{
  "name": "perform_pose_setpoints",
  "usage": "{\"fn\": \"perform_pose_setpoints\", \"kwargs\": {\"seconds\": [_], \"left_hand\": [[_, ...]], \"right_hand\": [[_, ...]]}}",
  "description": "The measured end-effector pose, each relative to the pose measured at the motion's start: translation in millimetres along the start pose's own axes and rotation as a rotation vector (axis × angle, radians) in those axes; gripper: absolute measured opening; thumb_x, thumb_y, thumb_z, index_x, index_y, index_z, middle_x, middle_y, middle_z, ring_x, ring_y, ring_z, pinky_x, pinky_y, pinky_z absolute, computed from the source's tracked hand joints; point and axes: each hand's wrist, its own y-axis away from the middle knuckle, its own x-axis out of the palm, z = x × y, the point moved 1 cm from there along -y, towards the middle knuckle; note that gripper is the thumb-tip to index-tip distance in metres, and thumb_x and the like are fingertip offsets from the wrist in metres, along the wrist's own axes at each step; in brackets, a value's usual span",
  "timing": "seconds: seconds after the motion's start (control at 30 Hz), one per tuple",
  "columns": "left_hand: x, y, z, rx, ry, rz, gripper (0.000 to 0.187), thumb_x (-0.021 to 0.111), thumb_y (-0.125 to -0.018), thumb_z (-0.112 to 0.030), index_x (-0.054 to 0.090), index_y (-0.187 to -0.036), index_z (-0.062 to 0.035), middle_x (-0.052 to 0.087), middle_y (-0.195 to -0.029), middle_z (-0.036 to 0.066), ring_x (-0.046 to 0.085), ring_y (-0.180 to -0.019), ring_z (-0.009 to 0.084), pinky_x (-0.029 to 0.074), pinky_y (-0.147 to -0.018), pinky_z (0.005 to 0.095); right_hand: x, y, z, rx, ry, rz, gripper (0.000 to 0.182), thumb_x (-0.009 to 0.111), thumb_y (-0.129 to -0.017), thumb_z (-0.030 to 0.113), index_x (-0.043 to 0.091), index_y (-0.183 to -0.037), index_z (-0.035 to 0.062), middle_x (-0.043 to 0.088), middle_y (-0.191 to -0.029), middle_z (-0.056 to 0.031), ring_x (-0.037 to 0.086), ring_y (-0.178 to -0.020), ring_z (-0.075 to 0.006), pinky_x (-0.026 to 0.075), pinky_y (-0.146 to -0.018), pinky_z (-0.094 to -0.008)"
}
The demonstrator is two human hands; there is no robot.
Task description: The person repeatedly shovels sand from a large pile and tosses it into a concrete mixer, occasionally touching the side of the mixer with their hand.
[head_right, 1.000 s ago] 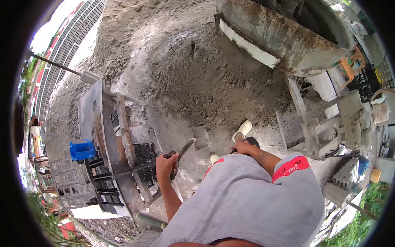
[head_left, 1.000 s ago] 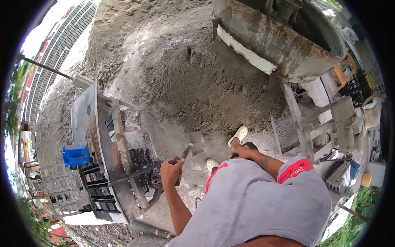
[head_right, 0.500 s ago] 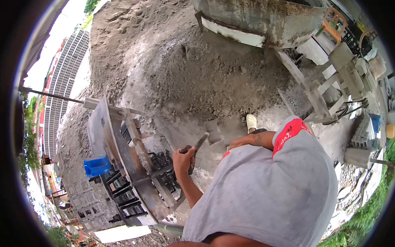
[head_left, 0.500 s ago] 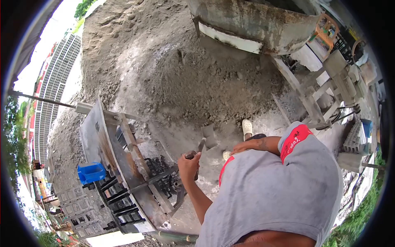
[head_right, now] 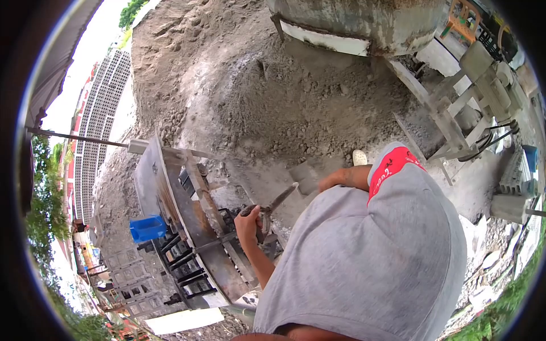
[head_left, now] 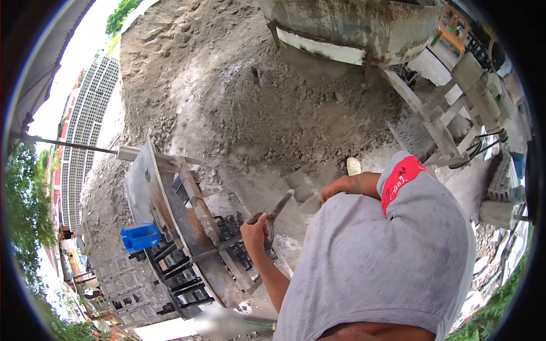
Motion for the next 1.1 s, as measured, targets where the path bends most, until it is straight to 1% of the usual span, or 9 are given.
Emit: {"fn": "perform_pose_setpoints", "kwargs": {"seconds": [0.17, 0.27, 0.33, 0.4, 0.57, 0.6, 0.83, 0.97, 1.1], "left_hand": [[1, -2, -3, 0.015, -0.025, 0.013, 0.018, 0.067, -0.072, -0.016, 0.061, -0.071, 0.0008, 0.051, -0.052, 0.003, 0.048, -0.041, 0.0115, 0.038, -0.039, 0.0256], [2, -6, -4, 0.029, -0.057, 0.031, 0.019, 0.067, -0.071, -0.017, 0.061, -0.069, 0.0005, 0.050, -0.051, 0.003, 0.048, -0.040, 0.0114, 0.038, -0.038, 0.0258], [5, -7, -7, 0.056, -0.073, 0.048, 0.019, 0.067, -0.071, -0.018, 0.061, -0.069, 0.0003, 0.050, -0.050, 0.003, 0.048, -0.040, 0.0114, 0.038, -0.038, 0.0259], [6, -6, -11, 0.032, -0.073, 0.036, 0.017, 0.066, -0.073, -0.014, 0.060, -0.067, 0.0009, 0.052, -0.052, 0.003, 0.047, -0.041, 0.0107, 0.037, -0.040, 0.0253], [11, -14, -19, 0.026, -0.053, 0.048, 0.017, 0.066, -0.072, -0.014, 0.060, -0.069, 0.0016, 0.052, -0.052, 0.003, 0.047, -0.041, 0.0110, 0.037, -0.039, 0.0252], [12, -15, -24, 0.015, -0.055, 0.028, 0.016, 0.066, -0.072, -0.013, 0.061, -0.069, 0.0018, 0.052, -0.052, 0.003, 0.047, -0.041, 0.0112, 0.037, -0.039, 0.0252], [31, -39, -37, -0.026, -0.064, 0.012, 0.017, 0.067, -0.070, -0.013, 0.061, -0.073, 0.0025, 0.052, -0.052, 0.004, 0.049, -0.040, 0.0125, 0.038, -0.038, 0.0258], [58, -50, -61, -0.031, -0.117, 0.000, 0.019, 0.068, -0.069, -0.014, 0.062, -0.072, 0.0031, 0.053, -0.053, 0.005, 0.049, -0.041, 0.0127, 0.039, -0.039, 0.0259], [100, -63, -84, -0.072, -0.112, -0.027, 0.017, 0.069, -0.068, -0.013, 0.063, -0.071, 0.0032, 0.054, -0.053, 0.006, 0.051, -0.041, 0.0131, 0.039, -0.039, 0.0260]], "right_hand": [[0, -2, 1, -0.032, -0.007, 0.012, 0.027, 0.059, -0.077, 0.025, 0.062, -0.095, 0.0064, 0.063, -0.086, -0.0039, 0.056, -0.078, -0.0152, 0.044, -0.066, -0.0330], [-1, -2, -6, -0.165, -0.052, -0.003, 0.028, 0.059, -0.076, 0.027, 0.062, -0.096, 0.0072, 0.063, -0.086, -0.0042, 0.056, -0.079, -0.0161, 0.044, -0.067, -0.0324], [0, -9, -6, 0.115, 0.040, -0.044, 0.032, 0.059, -0.076, 0.030, 0.061, -0.098, 0.0086, 0.062, -0.091, -0.0064, 0.057, -0.085, -0.0193, 0.044, -0.072, -0.0336], [-11, 34, 37, 0.163, 0.066, -0.219, 0.036, 0.059, -0.075, 0.035, 0.058, -0.104, 0.0135, 0.060, -0.100, -0.0117, 0.055, -0.098, -0.0265, 0.043, -0.079, -0.0378], [-32, 50, 15, 0.220, 0.161, -0.639, 0.035, 0.063, -0.073, 0.029, 0.055, -0.103, 0.0127, 0.060, -0.096, -0.0139, 0.055, -0.093, -0.0324, 0.043, -0.077, -0.0417], [-41, 58, 7, 0.228, 0.167, -0.648, 0.035, 0.063, -0.073, 0.029, 0.055, -0.103, 0.0127, 0.060, -0.096, -0.0139, 0.055, -0.093, -0.0324, 0.043, -0.077, -0.0417], [-165, 127, -50, 0.136, -0.005, -1.319, 0.035, 0.063, -0.073, 0.026, 0.055, -0.099, 0.0047, 0.058, -0.092, -0.0136, 0.056, -0.086, -0.0299, 0.045, -0.073, -0.0395], [-227, 171, -64, 0.208, -0.158, -1.371, 0.035, 0.063, -0.074, 0.027, 0.055, -0.099, 0.0037, 0.058, -0.092, -0.0129, 0.057, -0.087, -0.0276, 0.046, -0.072, -0.0385], [-242, 176, -140, 0.294, -0.235, -1.217, 0.037, 0.065, -0.075, 0.028, 0.054, -0.102, 0.0050, 0.058, -0.094, -0.0110, 0.057, -0.085, -0.0247, 0.046, -0.071, -0.0370]]}}
